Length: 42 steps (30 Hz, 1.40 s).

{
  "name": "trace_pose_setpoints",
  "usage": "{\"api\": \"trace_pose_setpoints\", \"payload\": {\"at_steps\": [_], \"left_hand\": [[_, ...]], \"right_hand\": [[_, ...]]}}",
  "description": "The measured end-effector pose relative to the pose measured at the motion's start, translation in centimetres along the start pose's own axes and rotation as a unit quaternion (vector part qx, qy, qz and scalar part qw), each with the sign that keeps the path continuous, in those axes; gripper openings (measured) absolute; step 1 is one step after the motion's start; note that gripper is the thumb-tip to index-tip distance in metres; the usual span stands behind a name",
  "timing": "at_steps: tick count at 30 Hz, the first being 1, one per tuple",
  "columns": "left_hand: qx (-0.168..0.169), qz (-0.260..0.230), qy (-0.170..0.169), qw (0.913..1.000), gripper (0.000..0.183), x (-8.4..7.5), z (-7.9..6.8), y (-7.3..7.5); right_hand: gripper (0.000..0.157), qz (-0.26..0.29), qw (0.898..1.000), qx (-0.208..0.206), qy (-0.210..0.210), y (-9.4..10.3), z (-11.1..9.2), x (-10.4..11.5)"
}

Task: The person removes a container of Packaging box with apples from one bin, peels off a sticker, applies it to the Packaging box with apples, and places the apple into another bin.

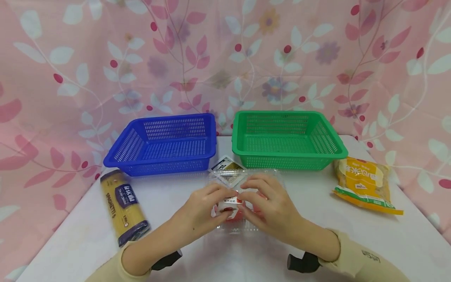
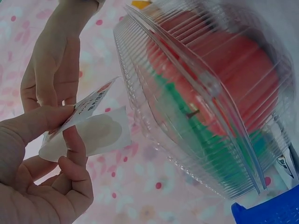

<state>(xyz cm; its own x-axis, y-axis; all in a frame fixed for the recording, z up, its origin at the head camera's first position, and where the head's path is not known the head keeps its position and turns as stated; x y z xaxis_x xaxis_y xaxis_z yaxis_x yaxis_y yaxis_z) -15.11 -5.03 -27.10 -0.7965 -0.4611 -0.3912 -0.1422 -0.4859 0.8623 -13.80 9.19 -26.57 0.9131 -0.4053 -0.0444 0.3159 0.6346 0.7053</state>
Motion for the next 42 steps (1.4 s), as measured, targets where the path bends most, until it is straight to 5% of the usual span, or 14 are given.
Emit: {"api": "trace_pose_setpoints", "payload": {"at_steps": [12,42], "left_hand": [[-0.004,0.002,-0.005,1.0,0.04,0.0,-0.2,-0.1],[-0.02,0.072,0.0,0.9972,0.058,0.3,-1.1,0.1]], "right_hand": [[0.017,-0.004,1.0,-0.004,0.018,0.0,0.1,0.2],[0.021,-0.018,0.999,0.009,-0.042,0.5,-0.6,-2.4]]}}
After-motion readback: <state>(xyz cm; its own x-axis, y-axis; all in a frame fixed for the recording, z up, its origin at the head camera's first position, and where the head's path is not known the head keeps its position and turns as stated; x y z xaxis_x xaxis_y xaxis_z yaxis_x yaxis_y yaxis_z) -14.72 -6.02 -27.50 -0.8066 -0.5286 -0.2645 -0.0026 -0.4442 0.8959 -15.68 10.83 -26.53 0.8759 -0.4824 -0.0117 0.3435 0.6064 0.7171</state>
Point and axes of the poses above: each hand's wrist, its own z-axis towards the middle knuckle, its own y-axis out of the back of the hand, x = y × z, the point moved 6 cm from there along z, towards the middle knuckle, and after that the axes turned 15 degrees about x, right-handed, at the moved point
